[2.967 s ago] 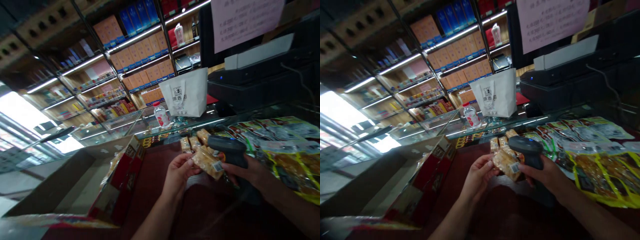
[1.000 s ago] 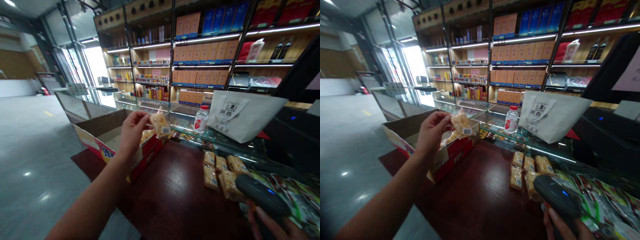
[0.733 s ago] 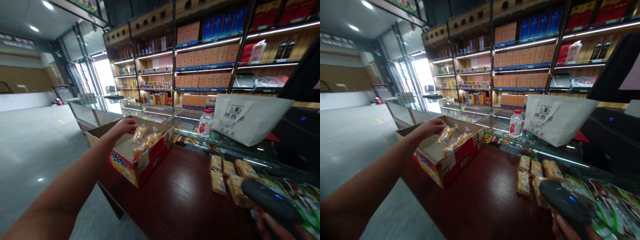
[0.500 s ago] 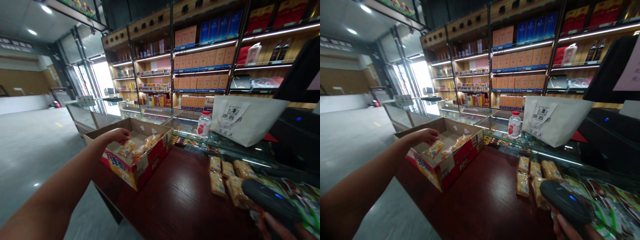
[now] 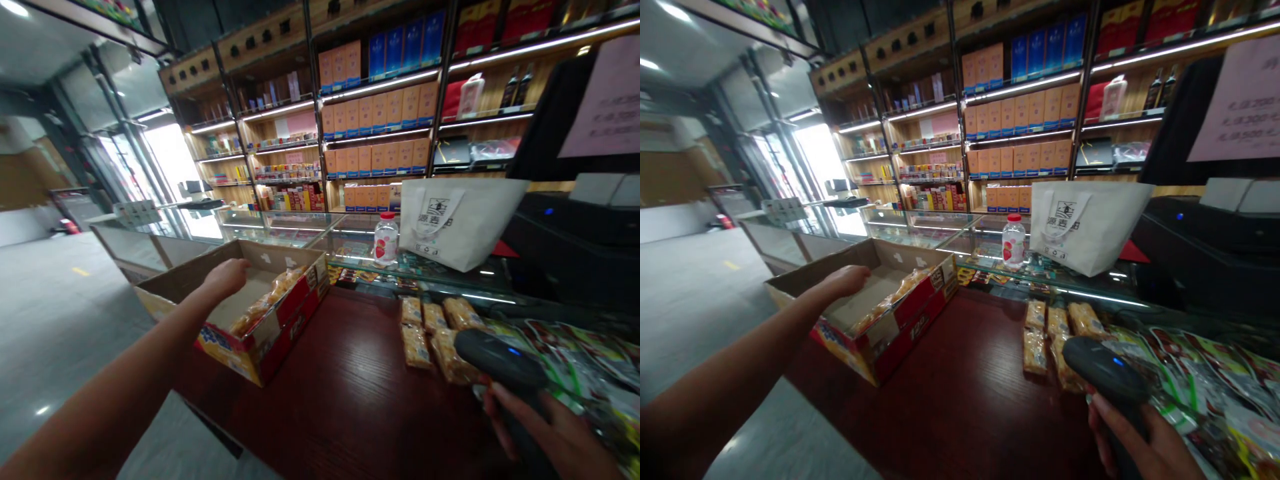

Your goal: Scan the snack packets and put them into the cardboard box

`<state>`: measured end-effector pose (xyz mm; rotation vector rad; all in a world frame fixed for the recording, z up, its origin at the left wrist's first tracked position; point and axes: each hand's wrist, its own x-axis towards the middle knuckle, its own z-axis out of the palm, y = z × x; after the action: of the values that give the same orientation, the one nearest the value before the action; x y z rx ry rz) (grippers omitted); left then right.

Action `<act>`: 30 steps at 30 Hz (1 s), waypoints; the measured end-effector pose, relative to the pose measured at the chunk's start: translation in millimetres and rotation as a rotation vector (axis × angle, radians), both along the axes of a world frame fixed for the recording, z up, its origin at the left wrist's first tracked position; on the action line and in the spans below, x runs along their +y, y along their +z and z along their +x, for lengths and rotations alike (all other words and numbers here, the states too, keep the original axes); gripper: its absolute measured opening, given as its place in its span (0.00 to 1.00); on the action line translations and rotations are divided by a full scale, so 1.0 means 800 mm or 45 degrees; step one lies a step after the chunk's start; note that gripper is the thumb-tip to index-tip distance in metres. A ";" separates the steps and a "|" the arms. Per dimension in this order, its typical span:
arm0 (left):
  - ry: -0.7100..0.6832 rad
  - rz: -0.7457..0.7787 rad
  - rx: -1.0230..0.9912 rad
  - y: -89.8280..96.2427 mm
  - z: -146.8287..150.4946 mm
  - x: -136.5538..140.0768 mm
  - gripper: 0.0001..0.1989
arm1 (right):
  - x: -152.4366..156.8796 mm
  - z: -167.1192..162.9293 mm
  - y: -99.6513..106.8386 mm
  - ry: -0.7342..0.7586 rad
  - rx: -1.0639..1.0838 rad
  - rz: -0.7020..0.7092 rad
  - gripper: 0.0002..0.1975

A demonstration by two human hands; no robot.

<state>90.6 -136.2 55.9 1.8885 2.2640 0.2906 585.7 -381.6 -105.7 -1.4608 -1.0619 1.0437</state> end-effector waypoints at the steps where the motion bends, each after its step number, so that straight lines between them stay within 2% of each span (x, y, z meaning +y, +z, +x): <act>1: -0.074 0.137 0.037 0.008 0.018 -0.006 0.14 | -0.002 -0.006 0.005 -0.010 -0.005 0.045 0.27; 4: -0.419 0.593 0.007 0.014 0.087 -0.040 0.20 | -0.002 -0.022 0.016 -0.069 0.062 0.084 0.28; 6: -0.716 0.732 -0.131 0.003 0.141 -0.069 0.19 | 0.001 -0.026 0.021 -0.105 0.154 0.161 0.27; 9: -1.121 0.621 -0.351 -0.034 0.222 -0.102 0.14 | 0.006 -0.022 0.024 -0.202 0.294 0.242 0.27; 12: -1.325 0.392 -0.514 -0.085 0.294 -0.102 0.13 | 0.008 -0.013 0.024 -0.235 0.318 0.284 0.26; 15: -1.251 0.212 -0.597 -0.130 0.341 -0.080 0.12 | 0.009 -0.004 0.021 -0.229 0.339 0.311 0.25; 16: -1.224 0.159 -0.584 -0.142 0.351 -0.073 0.17 | 0.010 -0.002 0.021 -0.227 0.347 0.317 0.25; 19: -1.220 0.056 -0.452 -0.168 0.364 -0.062 0.38 | 0.011 0.000 0.021 -0.225 0.364 0.334 0.25; 21: -1.206 0.043 -0.387 -0.182 0.367 -0.063 0.46 | 0.011 -0.002 0.023 -0.228 0.367 0.337 0.24; 23: -1.143 0.064 -0.378 -0.194 0.368 -0.066 0.45 | 0.011 -0.004 0.026 -0.227 0.369 0.333 0.24; 26: -1.071 0.160 -0.412 -0.203 0.367 -0.073 0.36 | 0.010 -0.007 0.029 -0.215 0.373 0.317 0.25; 28: -1.044 0.218 -0.488 -0.200 0.364 -0.083 0.33 | 0.009 -0.009 0.030 -0.213 0.373 0.294 0.26; 30: -1.027 0.180 -0.661 -0.189 0.361 -0.100 0.32 | 0.008 -0.012 0.032 -0.224 0.366 0.266 0.27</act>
<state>379.7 -216.6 -95.4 2.2665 1.0770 0.7081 576.1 -374.8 -80.3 -1.1724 -0.7958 0.9524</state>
